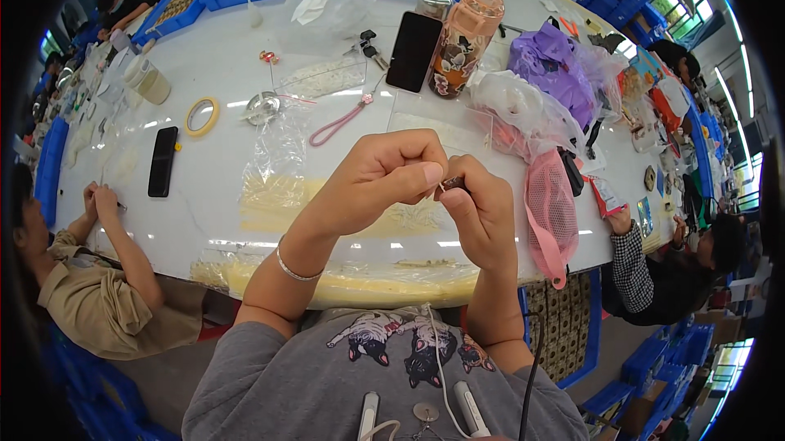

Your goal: Assembling small decorative or toy components by hand at a factory workbench.

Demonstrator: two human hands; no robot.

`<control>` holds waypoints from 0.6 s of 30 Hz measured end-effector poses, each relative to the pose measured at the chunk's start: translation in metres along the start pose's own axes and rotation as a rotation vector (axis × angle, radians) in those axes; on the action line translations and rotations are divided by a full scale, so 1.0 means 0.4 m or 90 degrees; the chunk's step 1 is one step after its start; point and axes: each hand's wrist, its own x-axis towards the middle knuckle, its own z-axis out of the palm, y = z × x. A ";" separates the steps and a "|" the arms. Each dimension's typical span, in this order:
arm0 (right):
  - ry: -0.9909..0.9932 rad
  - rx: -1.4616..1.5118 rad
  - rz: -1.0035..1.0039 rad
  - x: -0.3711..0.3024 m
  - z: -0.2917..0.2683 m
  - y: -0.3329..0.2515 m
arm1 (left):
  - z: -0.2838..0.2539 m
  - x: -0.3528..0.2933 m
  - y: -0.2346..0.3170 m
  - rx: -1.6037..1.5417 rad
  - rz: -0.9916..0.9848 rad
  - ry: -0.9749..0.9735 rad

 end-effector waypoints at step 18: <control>-0.044 0.035 0.041 -0.001 0.013 0.013 | -0.019 -0.018 -0.011 0.031 -0.019 -0.013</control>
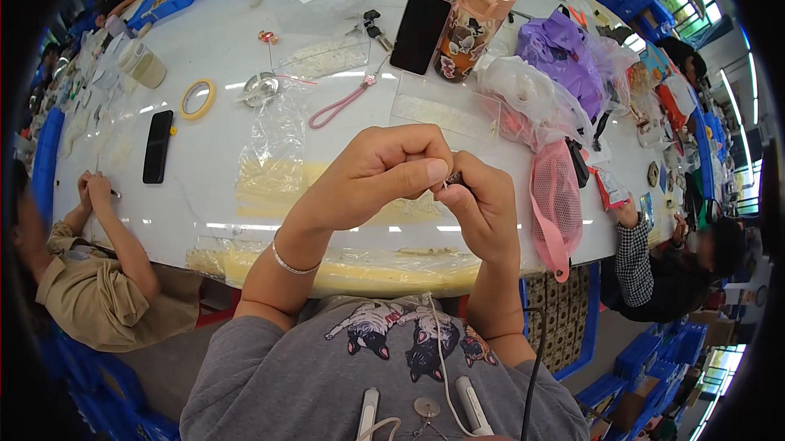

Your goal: Assembling small decorative or toy components by hand at a factory workbench.

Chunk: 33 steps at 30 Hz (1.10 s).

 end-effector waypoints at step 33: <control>0.005 -0.064 -0.024 -0.022 0.035 0.016 | -0.012 -0.042 -0.038 0.013 0.001 -0.006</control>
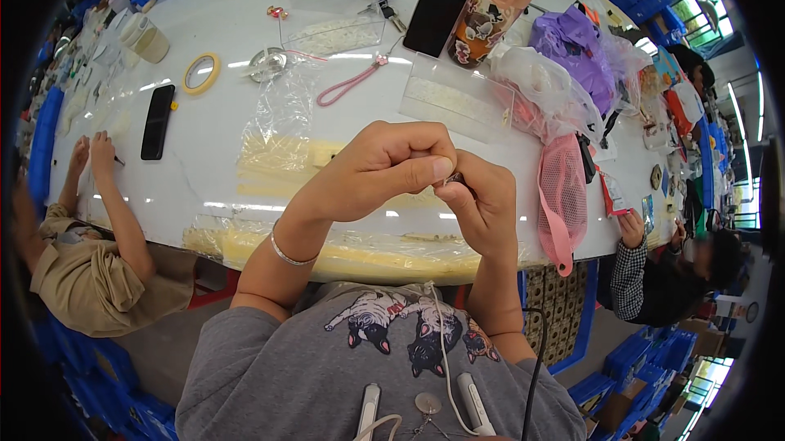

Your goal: Assembling small decorative or toy components by hand at a factory workbench.

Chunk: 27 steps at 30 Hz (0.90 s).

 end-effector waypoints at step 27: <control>0.033 -0.170 0.301 -0.168 0.028 0.115 | -0.033 -0.143 -0.188 -0.438 -0.149 0.212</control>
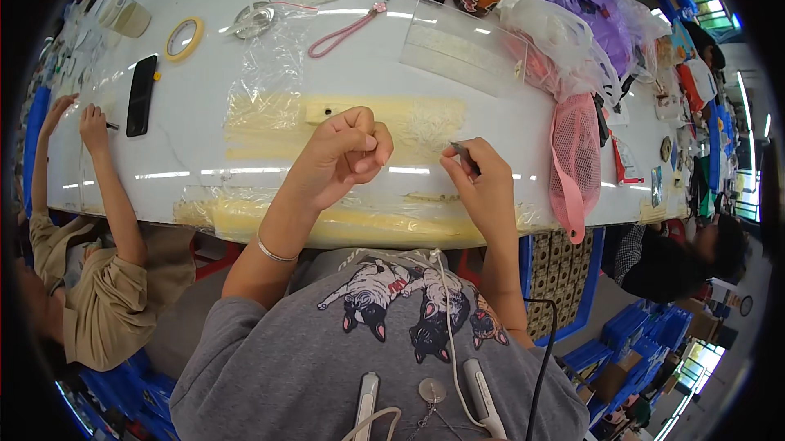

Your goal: Assembling small decorative or toy components by hand at a factory workbench.

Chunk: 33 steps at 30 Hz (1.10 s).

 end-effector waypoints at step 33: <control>0.076 -0.032 -0.107 -0.037 0.060 -0.074 | 0.078 -0.011 -0.107 0.527 0.026 0.095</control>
